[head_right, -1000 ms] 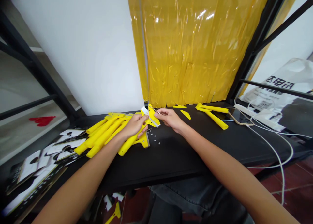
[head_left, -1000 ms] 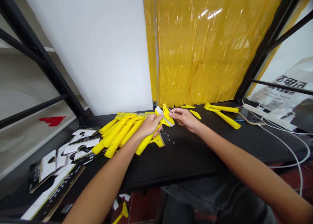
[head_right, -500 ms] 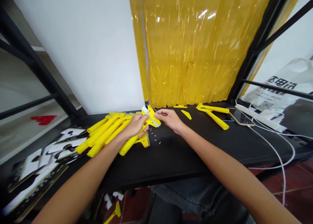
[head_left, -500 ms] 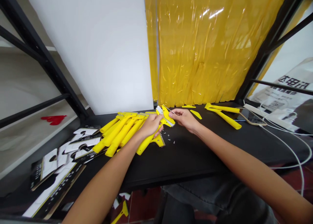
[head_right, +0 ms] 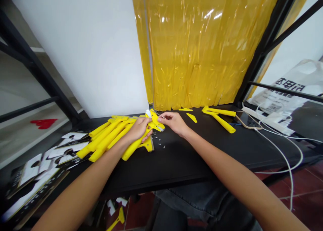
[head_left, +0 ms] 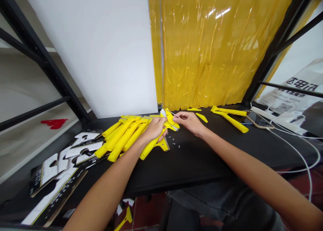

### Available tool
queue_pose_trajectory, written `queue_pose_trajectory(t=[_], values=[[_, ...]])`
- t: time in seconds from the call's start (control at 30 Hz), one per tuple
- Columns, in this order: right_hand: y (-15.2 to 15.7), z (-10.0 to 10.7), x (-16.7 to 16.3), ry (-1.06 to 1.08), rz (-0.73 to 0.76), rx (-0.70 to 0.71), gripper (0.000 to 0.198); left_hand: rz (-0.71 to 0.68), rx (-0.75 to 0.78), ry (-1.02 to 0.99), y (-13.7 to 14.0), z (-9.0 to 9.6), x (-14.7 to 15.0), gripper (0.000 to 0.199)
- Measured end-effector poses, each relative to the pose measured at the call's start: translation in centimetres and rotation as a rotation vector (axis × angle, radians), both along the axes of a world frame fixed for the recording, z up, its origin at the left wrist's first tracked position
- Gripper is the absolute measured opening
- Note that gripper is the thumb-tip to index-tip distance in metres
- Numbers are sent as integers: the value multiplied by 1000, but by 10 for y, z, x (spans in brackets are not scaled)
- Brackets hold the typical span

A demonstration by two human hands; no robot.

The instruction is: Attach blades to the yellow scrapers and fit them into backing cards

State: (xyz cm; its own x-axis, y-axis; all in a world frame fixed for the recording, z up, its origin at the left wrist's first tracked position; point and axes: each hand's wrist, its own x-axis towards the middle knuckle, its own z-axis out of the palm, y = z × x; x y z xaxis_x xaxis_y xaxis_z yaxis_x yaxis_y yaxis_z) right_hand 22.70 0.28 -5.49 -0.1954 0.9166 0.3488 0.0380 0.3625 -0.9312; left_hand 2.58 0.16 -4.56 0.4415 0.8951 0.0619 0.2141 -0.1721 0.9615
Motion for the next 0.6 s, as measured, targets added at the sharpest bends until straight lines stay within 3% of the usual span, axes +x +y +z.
queue_pose_trajectory(t=[0.13, 0.37, 0.6], values=[[3, -5, -2, 17, -27, 42, 37, 4, 5, 8, -1, 1, 0, 38], [-2, 0, -2, 130, 20, -185, 45, -62, 29, 9, -2, 4, 0, 49], [-4, 2, 0, 148, 74, -212, 45, -7, 13, 25, 0, 3, 1, 46]])
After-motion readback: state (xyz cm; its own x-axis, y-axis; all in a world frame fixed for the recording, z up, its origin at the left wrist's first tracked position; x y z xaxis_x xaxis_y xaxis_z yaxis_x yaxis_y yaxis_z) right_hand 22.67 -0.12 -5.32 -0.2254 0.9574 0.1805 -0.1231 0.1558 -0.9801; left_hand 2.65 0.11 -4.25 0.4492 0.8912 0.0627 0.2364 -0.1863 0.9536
